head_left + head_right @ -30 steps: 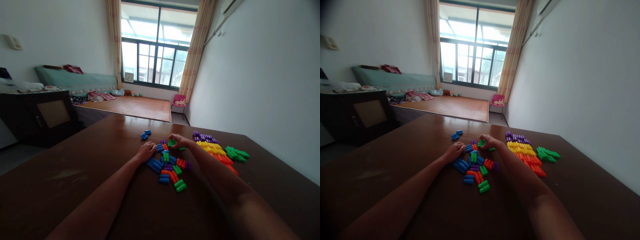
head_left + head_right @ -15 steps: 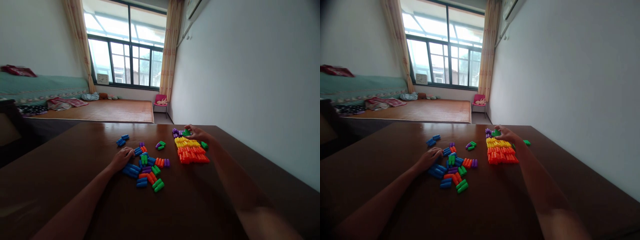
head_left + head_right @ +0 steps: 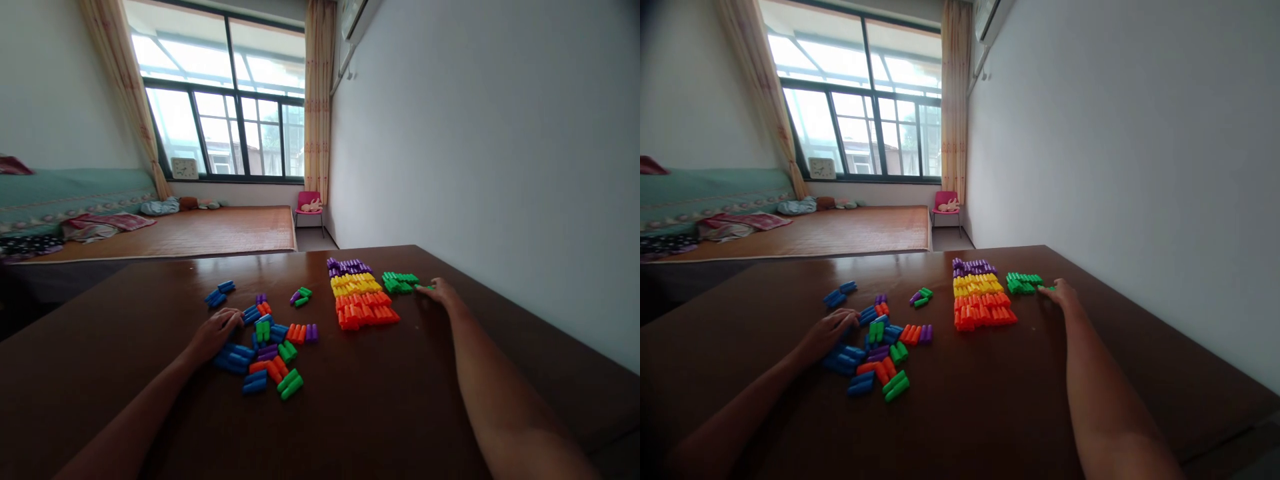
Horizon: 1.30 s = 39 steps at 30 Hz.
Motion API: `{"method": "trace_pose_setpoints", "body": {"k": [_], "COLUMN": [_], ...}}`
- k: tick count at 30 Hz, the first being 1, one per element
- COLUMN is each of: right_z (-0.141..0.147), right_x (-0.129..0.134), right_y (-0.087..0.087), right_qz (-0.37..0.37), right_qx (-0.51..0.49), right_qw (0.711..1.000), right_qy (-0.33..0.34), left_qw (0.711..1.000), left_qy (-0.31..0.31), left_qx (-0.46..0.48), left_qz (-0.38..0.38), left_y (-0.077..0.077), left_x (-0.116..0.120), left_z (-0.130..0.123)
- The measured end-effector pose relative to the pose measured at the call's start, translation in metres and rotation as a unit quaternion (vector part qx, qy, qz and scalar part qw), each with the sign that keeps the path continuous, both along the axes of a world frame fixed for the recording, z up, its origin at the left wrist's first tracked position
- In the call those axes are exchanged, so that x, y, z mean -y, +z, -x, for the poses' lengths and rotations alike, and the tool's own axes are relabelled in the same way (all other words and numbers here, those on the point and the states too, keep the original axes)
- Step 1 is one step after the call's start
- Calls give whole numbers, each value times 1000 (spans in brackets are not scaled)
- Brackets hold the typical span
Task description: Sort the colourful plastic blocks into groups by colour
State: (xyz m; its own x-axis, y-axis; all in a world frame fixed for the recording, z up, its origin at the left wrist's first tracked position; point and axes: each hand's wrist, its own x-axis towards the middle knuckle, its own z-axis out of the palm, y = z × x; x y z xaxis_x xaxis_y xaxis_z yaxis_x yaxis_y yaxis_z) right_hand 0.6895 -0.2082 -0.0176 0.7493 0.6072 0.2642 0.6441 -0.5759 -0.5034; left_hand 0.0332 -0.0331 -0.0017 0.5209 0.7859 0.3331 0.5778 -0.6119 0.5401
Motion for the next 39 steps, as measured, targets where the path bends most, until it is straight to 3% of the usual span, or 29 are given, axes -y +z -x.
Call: {"method": "trace_pose_setpoints", "body": {"k": [4, 10, 19, 26, 34, 37, 39], "right_z": [-5, 0, 27, 24, 31, 34, 50], "right_x": [10, 31, 14, 14, 9, 7, 2], "right_y": [1, -4, -7, -3, -11, -1, 16], "right_qz": [12, -60, -34, -28, -10, -28, -78], "right_qx": [-60, -68, 43, -36, 55, 98, 148], "right_qw": [998, 995, 999, 998, 998, 995, 986], "right_qy": [-11, 46, -4, 42, 25, 10, 20], "left_qw": [1000, 1000, 1000, 1000, 1000, 1000, 1000], "left_qy": [-4, 4, 6, 7, 7, 2, 0], "left_qx": [0, -11, -22, -16, -5, -4, -5], "left_qz": [3, 7, -8, -3, -2, -2, -8], "left_y": [-2, 3, 3, 3, 6, 4, 2], "left_x": [-2, 0, 1, 0, 8, 9, 8], "left_z": [1, 0, 0, 0, -3, -3, -3]}}
